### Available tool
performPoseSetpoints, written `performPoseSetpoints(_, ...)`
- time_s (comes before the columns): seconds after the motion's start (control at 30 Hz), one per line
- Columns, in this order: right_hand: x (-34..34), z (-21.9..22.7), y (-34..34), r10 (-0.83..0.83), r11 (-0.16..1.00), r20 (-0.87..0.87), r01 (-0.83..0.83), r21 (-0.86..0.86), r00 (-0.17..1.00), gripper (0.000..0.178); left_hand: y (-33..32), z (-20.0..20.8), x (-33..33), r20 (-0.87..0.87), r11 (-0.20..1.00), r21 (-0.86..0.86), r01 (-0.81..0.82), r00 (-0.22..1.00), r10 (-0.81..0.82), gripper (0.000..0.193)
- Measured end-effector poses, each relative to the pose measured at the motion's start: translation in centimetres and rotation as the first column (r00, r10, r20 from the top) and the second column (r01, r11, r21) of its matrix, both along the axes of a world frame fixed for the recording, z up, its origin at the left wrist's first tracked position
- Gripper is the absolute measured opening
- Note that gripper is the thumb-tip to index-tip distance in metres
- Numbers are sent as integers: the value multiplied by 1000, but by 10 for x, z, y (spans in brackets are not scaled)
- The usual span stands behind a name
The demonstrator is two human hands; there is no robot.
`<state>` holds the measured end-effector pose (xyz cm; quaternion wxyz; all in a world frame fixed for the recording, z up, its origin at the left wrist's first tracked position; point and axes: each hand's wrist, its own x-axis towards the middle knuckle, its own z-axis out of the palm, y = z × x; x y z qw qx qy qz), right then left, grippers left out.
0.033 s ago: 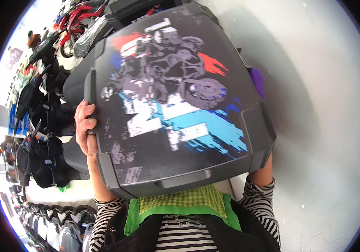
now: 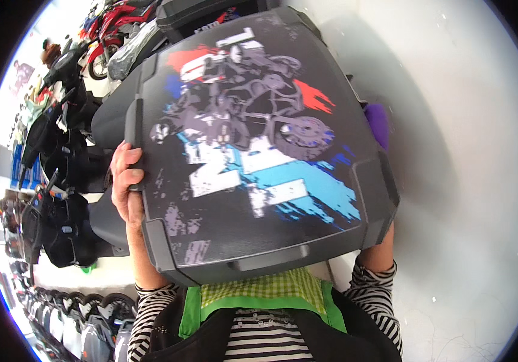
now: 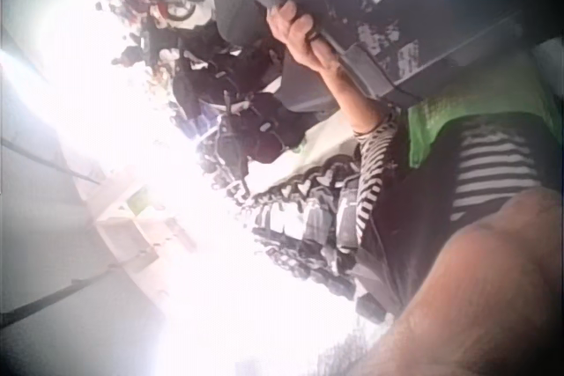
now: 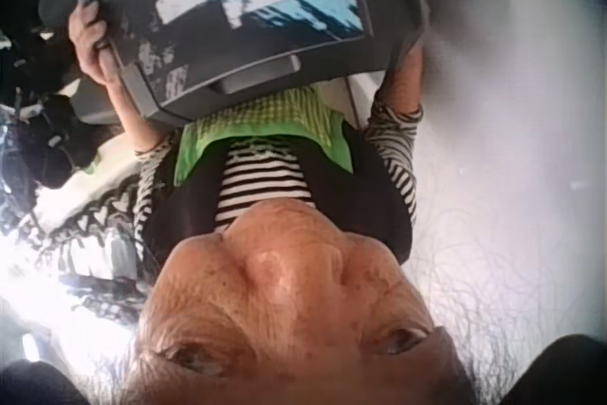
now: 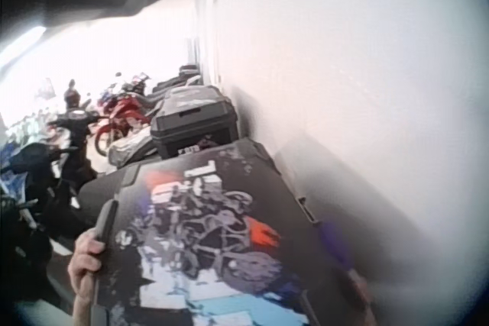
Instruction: The person wipes the seat, rear storage box, and front fairing of a motorcycle with a purple cloth. They move around the vehicle to reach different surfaces, repeatedly wiping the same areas.
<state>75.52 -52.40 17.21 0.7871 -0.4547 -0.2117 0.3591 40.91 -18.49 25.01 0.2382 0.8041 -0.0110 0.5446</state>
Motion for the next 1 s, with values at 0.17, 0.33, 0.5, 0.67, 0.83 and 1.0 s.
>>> performPoseSetpoints(0.17,0,97,24,-187,923,736,374,-96,651,45,-4,11,2,-34,999,-33,-15,999,14,24)
performPoseSetpoints(0.33,18,187,84,290,843,912,373,-387,292,47,-20,19,15,-25,998,-62,-24,999,22,15)
performPoseSetpoints(0.5,43,211,157,374,843,910,345,-414,178,48,-19,26,22,5,999,-50,-20,1000,20,24)
performPoseSetpoints(0.67,77,210,220,358,848,930,390,-359,78,52,-18,24,24,-12,1000,-26,0,1000,0,26)
performPoseSetpoints(0.83,72,211,245,415,831,904,446,-332,-100,50,-28,21,26,-51,1000,-19,-9,999,8,35)
performPoseSetpoints(1.0,12,220,262,481,866,830,304,-398,-282,48,-27,28,26,-70,999,-37,-17,997,14,40)
